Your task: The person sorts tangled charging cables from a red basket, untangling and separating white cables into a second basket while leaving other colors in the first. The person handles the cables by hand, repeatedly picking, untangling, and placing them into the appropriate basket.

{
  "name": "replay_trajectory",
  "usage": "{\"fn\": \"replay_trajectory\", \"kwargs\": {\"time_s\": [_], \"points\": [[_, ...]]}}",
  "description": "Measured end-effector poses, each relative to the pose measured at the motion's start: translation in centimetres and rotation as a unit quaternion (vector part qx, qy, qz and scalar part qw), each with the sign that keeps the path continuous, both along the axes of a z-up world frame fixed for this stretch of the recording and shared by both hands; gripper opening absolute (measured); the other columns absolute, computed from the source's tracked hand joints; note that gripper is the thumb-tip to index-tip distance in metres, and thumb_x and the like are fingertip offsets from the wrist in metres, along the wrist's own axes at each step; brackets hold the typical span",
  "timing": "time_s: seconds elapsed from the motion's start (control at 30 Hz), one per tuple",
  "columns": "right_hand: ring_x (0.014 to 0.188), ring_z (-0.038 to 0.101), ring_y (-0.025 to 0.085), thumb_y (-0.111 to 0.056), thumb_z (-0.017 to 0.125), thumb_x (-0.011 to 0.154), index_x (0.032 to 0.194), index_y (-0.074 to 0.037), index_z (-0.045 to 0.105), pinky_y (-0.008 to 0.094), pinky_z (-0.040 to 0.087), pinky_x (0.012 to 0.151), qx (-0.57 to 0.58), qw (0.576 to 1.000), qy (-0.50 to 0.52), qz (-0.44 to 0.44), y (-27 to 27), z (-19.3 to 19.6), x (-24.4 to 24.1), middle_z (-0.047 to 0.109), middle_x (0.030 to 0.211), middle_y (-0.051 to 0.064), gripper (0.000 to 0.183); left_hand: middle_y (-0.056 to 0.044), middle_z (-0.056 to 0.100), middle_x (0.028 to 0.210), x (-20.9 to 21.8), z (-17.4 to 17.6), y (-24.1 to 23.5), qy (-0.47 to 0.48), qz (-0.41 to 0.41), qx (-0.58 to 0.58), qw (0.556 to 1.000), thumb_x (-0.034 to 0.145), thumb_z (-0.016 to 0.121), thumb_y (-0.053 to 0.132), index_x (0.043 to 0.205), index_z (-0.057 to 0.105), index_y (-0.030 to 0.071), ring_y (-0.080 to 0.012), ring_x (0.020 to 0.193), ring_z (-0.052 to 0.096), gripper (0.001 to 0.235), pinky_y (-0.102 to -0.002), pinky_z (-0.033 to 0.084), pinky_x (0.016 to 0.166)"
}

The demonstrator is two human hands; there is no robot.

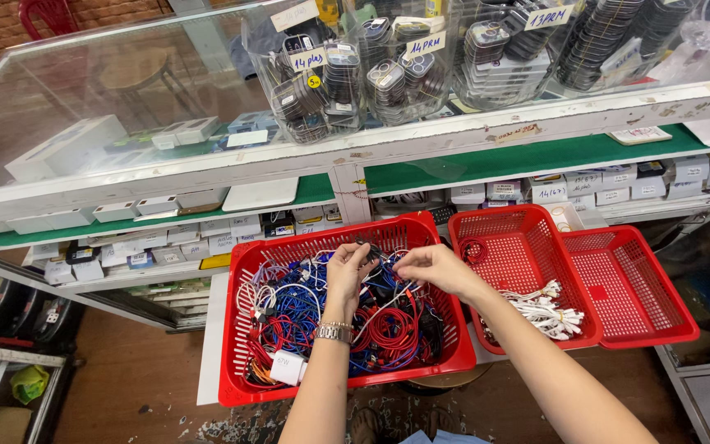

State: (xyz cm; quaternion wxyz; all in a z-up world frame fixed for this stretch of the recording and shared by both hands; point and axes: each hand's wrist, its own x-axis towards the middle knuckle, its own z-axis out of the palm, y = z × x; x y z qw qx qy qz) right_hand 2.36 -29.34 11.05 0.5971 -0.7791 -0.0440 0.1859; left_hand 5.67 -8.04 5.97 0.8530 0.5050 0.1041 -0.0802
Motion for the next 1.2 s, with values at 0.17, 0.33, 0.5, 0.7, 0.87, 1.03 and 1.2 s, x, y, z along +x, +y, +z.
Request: {"fn": "replay_trajectory", "kwargs": {"time_s": [0.17,0.33,0.5,0.7,0.87,1.03,1.2], "points": [[0.085,0.069,0.011,-0.019,0.072,0.092,0.106,-0.005,0.075,0.029,0.058,0.076,0.083,0.985,-0.009,-0.152,0.0,-0.7,2.0,0.076,0.096,0.003,0.019,0.001,0.066,0.091,-0.8,1.3,-0.9,-0.008,-0.101,0.08,0.992,0.093,0.072,0.012,0.098,0.066,0.005,-0.0123,0.089,0.067,0.01,-0.034,0.064,0.086],[0.085,0.071,0.01,-0.019,0.07,0.093,0.106,-0.005,0.073,0.027,0.058,0.077,0.144,0.98,0.03,-0.134,0.3,-2.1,2.3,0.075,0.094,0.003,0.019,0.0,0.072,0.098,-1.2,1.7,-1.1,-0.028,-0.113,0.13,0.985,0.092,0.07,0.013,0.098,0.066,0.009,-0.0114,0.095,0.07,0.008,-0.033,0.063,0.086],[0.079,0.069,0.014,-0.016,0.073,0.092,0.103,-0.005,0.075,0.028,0.058,0.072,0.004,0.981,-0.011,-0.194,-1.7,-3.4,4.7,0.075,0.089,0.004,0.016,-0.004,0.073,0.099,-0.8,0.6,-1.0,-0.024,-0.096,0.153,0.983,0.096,0.067,0.011,0.094,0.061,0.008,-0.0141,0.098,0.071,0.007,-0.033,0.06,0.083],[0.07,0.072,0.015,-0.008,0.077,0.087,0.098,0.002,0.068,0.03,0.059,0.063,-0.101,0.954,-0.125,-0.252,-5.7,-6.1,9.6,0.074,0.082,0.01,0.017,-0.005,0.078,0.1,0.0,-0.1,-2.2,0.005,-0.114,0.15,0.982,0.095,0.063,0.011,0.095,0.059,0.008,-0.0142,0.103,0.074,0.005,-0.032,0.062,0.084],[0.071,0.074,0.015,-0.007,0.075,0.087,0.095,0.002,0.076,0.03,0.06,0.068,-0.159,0.961,-0.127,-0.186,-6.2,-8.4,12.7,0.078,0.083,0.012,0.012,-0.004,0.078,0.101,0.9,-0.5,-3.7,0.021,-0.113,0.132,0.985,0.094,0.066,0.013,0.1,0.06,0.008,-0.0132,0.099,0.072,0.01,-0.032,0.059,0.084],[0.079,0.078,0.019,-0.011,0.065,0.094,0.105,0.002,0.075,0.032,0.06,0.076,-0.165,0.962,-0.144,-0.164,-5.8,-8.2,13.6,0.079,0.09,0.014,0.02,0.001,0.066,0.09,2.0,-0.9,-4.6,0.046,-0.102,0.136,0.984,0.095,0.071,0.017,0.104,0.065,0.005,-0.0101,0.085,0.064,0.016,-0.033,0.062,0.083],[0.088,0.072,0.024,-0.023,0.058,0.1,0.109,0.0,0.076,0.037,0.056,0.081,-0.206,0.932,-0.226,-0.195,-5.1,-5.5,11.8,0.078,0.098,0.017,0.031,0.001,0.067,0.091,2.7,-1.2,-4.8,0.062,-0.091,0.114,0.987,0.094,0.069,0.021,0.107,0.069,0.007,-0.0099,0.084,0.064,0.02,-0.032,0.062,0.083]]}}
